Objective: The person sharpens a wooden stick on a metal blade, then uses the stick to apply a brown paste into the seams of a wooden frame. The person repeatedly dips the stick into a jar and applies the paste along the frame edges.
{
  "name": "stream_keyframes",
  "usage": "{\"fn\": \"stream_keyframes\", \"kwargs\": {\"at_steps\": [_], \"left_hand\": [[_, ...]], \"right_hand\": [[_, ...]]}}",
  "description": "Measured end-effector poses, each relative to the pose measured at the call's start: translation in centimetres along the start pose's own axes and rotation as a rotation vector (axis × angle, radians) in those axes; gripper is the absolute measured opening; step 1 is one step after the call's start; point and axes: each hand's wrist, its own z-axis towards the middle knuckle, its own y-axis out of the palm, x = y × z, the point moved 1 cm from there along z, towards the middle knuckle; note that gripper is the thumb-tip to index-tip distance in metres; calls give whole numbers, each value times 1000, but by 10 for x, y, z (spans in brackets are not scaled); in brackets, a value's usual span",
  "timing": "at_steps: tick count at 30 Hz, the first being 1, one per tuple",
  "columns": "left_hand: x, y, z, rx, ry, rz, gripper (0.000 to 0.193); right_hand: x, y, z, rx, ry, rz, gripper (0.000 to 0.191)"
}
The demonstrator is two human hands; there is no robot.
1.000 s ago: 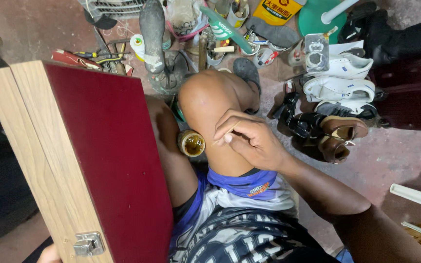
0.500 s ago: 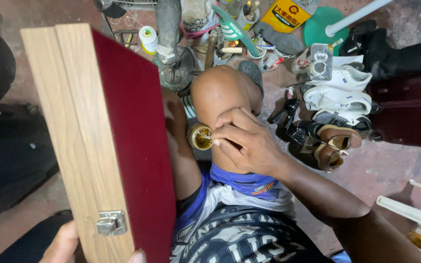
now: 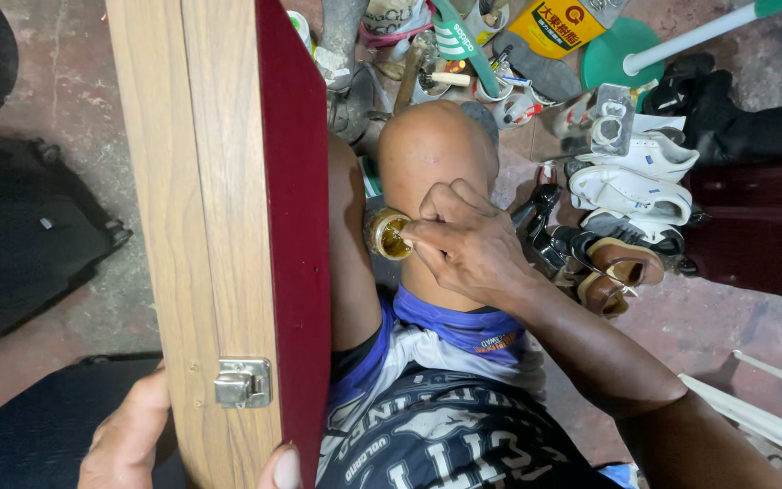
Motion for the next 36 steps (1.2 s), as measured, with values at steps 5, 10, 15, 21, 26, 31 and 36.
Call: {"fn": "stream_keyframes", "kwargs": {"at_steps": [5,10,15,21,26,31,36], "left_hand": [[13,1,4,34,-5,53,72],[43,-4,24,103,73,41,73],[68,-3,30,308,129,36,70],[86,-3,13,380,22,-41,76],[96,-8,10,344,-10,-29,75],[99,-12,7,328,-50,-68,78],[98,-13,5,307,-69,-73,78]], "right_hand": [[1,-5,-4,28,128,182,14],[14,-8,-17,-79,539,540,8],[12,-53,-24,361,311,1258,10],[-61,-120,-4,617,-254,1137,10],[-120,-141,39,337,-336,806,10],[-135,-116,74,112,-304,784,10],[-137,-102,76,92,-271,811,10]]}}
